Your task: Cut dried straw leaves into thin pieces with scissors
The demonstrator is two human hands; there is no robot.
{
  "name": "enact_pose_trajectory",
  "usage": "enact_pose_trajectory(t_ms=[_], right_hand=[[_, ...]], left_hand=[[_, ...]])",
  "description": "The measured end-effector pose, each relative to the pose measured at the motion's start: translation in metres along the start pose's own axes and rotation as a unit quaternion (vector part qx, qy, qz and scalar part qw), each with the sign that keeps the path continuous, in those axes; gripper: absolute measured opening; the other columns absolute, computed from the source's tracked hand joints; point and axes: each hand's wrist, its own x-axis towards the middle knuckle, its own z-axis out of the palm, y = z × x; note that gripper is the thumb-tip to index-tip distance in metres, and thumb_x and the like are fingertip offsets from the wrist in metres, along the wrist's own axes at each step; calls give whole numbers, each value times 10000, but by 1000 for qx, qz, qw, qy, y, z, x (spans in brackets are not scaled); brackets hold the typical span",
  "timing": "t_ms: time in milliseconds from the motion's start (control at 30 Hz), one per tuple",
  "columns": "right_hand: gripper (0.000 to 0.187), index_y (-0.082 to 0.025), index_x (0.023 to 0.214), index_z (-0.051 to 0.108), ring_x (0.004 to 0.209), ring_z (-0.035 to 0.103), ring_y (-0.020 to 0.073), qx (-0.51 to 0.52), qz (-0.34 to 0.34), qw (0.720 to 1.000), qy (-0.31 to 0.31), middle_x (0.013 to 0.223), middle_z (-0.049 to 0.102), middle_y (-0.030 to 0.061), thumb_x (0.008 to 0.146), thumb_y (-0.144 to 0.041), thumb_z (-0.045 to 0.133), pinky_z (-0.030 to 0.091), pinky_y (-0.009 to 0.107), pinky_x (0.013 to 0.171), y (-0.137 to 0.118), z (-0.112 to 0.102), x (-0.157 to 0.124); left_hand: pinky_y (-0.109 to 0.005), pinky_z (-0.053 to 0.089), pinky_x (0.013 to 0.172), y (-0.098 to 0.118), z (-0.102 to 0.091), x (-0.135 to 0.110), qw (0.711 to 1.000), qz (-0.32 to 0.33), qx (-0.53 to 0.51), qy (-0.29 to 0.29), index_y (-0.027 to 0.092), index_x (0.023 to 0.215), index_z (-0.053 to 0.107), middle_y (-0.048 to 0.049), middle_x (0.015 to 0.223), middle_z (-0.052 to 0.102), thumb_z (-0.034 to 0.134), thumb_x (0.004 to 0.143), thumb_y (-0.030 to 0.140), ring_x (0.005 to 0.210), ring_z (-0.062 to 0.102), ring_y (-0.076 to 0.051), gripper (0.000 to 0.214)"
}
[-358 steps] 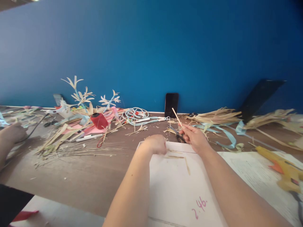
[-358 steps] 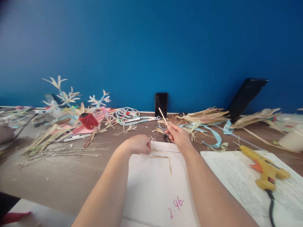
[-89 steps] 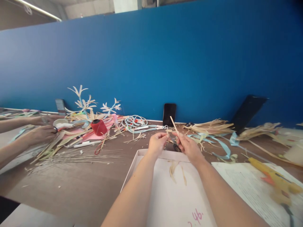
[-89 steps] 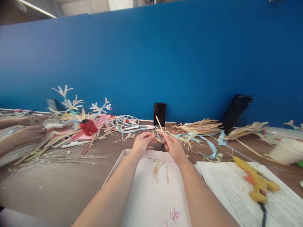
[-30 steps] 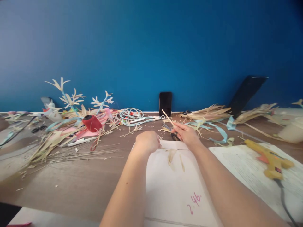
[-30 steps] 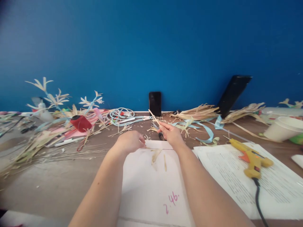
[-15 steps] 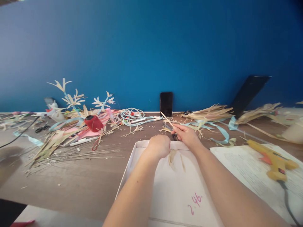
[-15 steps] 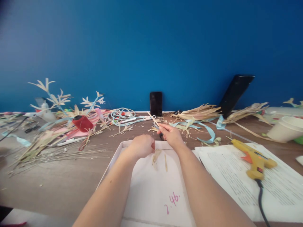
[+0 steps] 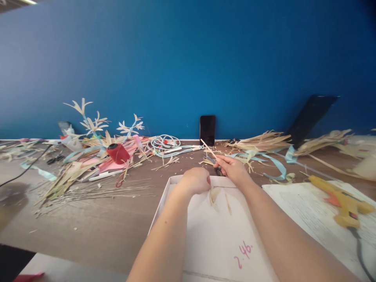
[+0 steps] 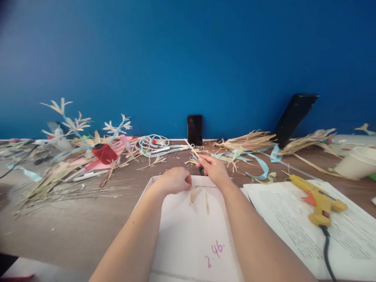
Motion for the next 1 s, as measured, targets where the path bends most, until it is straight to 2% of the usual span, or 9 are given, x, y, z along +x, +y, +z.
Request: enact_pose_trajectory(t_ms=[100,200,333,433,633,700,767,833,1000], right_hand=[[435,-188,1078,644,446,378,64,3,2,1000,1,761,646,31,732,-447,594,316,204,408,0,-1,0],[454,-185,1067,647,444,370,64,3,5,1000,-1,763,638,34,725,-479,591,293,201,395,-4,-1,-1],[467,-172,1031,659,437,353,60,-2,12,1000,5,771,636,42,714,-508,592,268,201,386,-9,0,-3],[469,-167,1035,653,445,348,60,20,6,1000,0,774,632,39,722,-510,586,260,202,392,-11,-1,-5],[492,-182,1097,632,478,360,62,55,7,997,-45,800,621,33,708,-483,619,249,209,419,-15,-3,-9],[504,-188,1114,623,467,339,64,46,10,997,-61,673,581,-2,693,-464,640,225,208,420,-16,-4,-10],[503,-184,1124,617,450,304,68,35,8,997,-72,524,464,-50,693,-442,647,195,209,419,-16,-3,-11],[487,-183,1129,612,443,278,71,33,5,996,-79,482,383,-72,705,-423,638,180,212,422,-16,-3,-11],[466,-231,1142,591,464,289,54,70,9,994,-87,653,495,-47,708,-393,642,197,206,438,-14,-2,-10]], left_hand=[[-236,404,506,-10,-5,0,998,10,-65,-12,187,654,677,-34,591,640,581,571,164,476,526,-132,129],[-206,416,493,-19,-6,2,986,9,-164,-22,169,723,659,-41,682,673,595,604,197,539,574,-127,138],[-223,488,570,-24,-4,6,941,-11,-334,-58,140,749,587,-71,747,686,608,665,203,620,624,-126,107],[-248,514,606,-25,-4,8,906,-33,-416,-63,134,755,546,-78,749,682,593,717,203,627,628,-115,92],[-218,495,589,-28,-6,10,885,-26,-464,-16,132,859,549,-79,787,684,605,739,218,637,619,-99,158],[-213,488,592,-29,-7,10,885,-17,-465,-9,128,858,561,-78,788,682,610,739,230,645,614,-95,164],[-213,483,595,-29,-7,10,885,-10,-466,-8,126,849,568,-77,787,679,613,737,238,647,610,-93,164],[-217,480,594,-29,-6,10,884,-3,-467,-11,126,846,570,-76,788,677,619,731,247,646,607,-94,174],[-217,473,588,-28,-4,10,886,-2,-462,-19,128,845,575,-77,800,672,612,731,255,650,607,-95,175]])
